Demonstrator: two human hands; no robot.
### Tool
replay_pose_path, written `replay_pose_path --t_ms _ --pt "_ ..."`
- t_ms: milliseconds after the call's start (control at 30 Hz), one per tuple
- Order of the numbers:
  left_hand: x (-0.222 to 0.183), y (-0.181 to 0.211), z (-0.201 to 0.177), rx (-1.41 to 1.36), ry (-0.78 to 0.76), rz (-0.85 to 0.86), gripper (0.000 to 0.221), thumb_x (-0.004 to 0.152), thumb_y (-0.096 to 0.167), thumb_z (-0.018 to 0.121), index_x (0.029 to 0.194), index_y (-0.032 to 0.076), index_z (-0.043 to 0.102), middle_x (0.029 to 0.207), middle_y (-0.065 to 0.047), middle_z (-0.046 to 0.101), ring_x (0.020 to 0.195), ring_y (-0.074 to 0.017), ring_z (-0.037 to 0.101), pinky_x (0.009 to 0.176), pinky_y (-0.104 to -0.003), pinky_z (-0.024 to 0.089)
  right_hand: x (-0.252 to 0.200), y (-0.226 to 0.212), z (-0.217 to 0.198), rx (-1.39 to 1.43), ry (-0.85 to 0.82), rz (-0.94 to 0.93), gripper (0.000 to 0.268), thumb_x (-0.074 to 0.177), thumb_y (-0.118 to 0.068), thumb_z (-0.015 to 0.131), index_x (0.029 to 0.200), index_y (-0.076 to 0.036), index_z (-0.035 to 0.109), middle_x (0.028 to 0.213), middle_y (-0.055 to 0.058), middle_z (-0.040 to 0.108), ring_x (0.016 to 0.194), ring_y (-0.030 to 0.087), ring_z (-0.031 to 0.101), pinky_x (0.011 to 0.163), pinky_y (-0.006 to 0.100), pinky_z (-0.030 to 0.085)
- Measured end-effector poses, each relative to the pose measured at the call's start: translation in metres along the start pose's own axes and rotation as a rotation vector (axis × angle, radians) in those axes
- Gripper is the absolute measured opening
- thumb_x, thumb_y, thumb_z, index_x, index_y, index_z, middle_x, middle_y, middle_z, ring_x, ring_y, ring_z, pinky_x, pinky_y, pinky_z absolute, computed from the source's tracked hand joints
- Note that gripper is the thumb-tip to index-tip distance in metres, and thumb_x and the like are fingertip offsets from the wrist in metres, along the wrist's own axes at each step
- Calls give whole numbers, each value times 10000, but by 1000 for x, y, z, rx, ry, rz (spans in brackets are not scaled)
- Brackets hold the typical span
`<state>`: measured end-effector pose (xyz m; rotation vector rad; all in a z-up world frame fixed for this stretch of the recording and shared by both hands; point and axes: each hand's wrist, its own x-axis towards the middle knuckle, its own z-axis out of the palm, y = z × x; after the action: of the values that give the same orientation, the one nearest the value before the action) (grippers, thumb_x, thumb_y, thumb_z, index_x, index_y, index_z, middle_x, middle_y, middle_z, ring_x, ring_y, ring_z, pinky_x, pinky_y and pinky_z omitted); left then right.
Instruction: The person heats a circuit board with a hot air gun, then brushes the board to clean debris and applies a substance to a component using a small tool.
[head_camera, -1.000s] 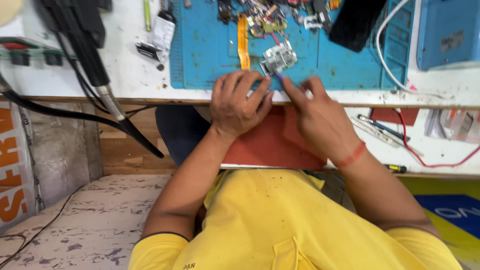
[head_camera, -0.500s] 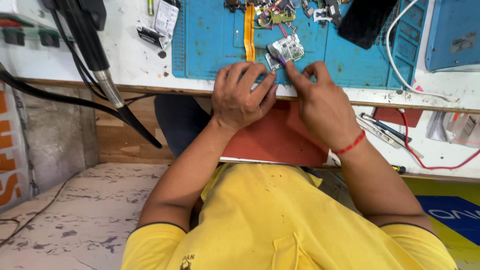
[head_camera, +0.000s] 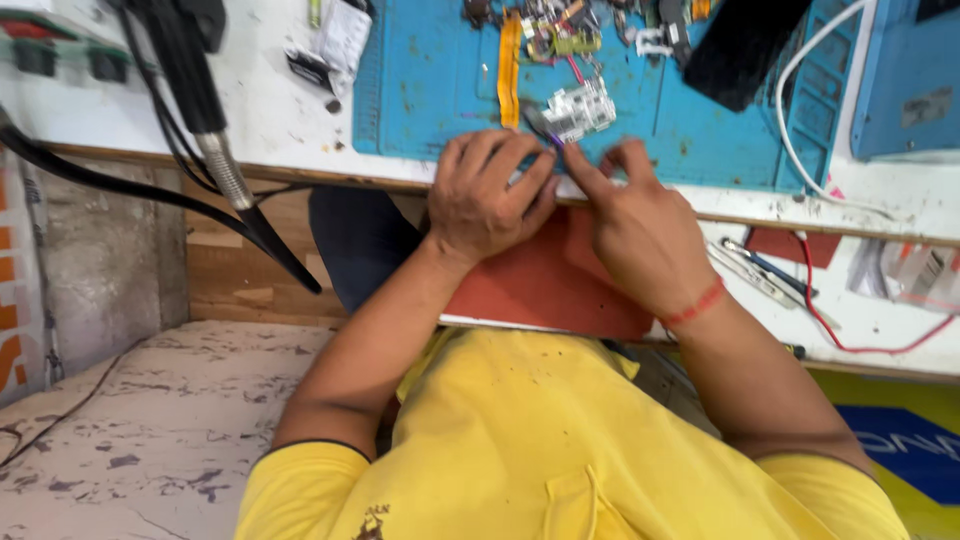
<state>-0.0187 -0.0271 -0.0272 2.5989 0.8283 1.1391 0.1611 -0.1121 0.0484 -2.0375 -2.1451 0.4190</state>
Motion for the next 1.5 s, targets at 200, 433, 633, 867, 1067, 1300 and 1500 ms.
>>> replay_pose_path --t_ms 200,433,633,867,1067,1300,1500 --pt "3 4 -1 4 9 -10 196 908 238 766 1065 122 743 1114 -19 657 1058 -229 636 913 -408 487 -16 1 1 41 5 82 501 908 -51 646 1402 -135 643 1112 168 598 653 392 641 543 478 529" --pt "1 2 2 22 8 -3 242 922 243 760 1138 136 764 1113 -3 649 1042 -214 624 897 -403 487 -9 21 17 136 138 64 502 947 2 635 1434 -121 653 1103 172 599 763 385 646 661 468 536" --pt "-1 1 4 26 3 -4 210 926 234 772 1099 118 751 1116 -11 661 1043 -219 626 889 -407 491 -13 25 4 110 167 51 476 957 1 638 1423 -95 647 1102 176 608 779 401 639 676 470 537" --pt "2 2 3 13 17 -29 165 906 210 765 1043 123 738 1096 -16 649 1045 -231 632 892 -406 495 -7 21 5 118 74 7 473 913 -27 674 1377 -123 669 1092 185 621 677 414 632 615 498 530" --pt "2 4 2 27 11 -24 170 882 216 772 1032 148 732 1087 -9 650 1029 -222 634 862 -404 485 -9 27 3 114 25 -2 573 866 -17 666 1426 -130 616 1093 196 600 719 421 628 639 502 532" --pt "3 6 2 25 20 -30 172 901 222 768 1059 165 734 1088 -2 644 1033 -223 634 868 -401 484 -11 29 3 147 69 -70 627 797 15 664 1412 -83 592 1094 214 578 755 426 619 625 493 525" --pt "1 7 3 29 25 -37 198 903 231 768 1086 158 752 1090 -2 644 1034 -216 627 871 -403 484 -16 30 7 130 55 9 634 838 77 615 1448 -98 616 1132 216 592 768 412 623 663 482 536"
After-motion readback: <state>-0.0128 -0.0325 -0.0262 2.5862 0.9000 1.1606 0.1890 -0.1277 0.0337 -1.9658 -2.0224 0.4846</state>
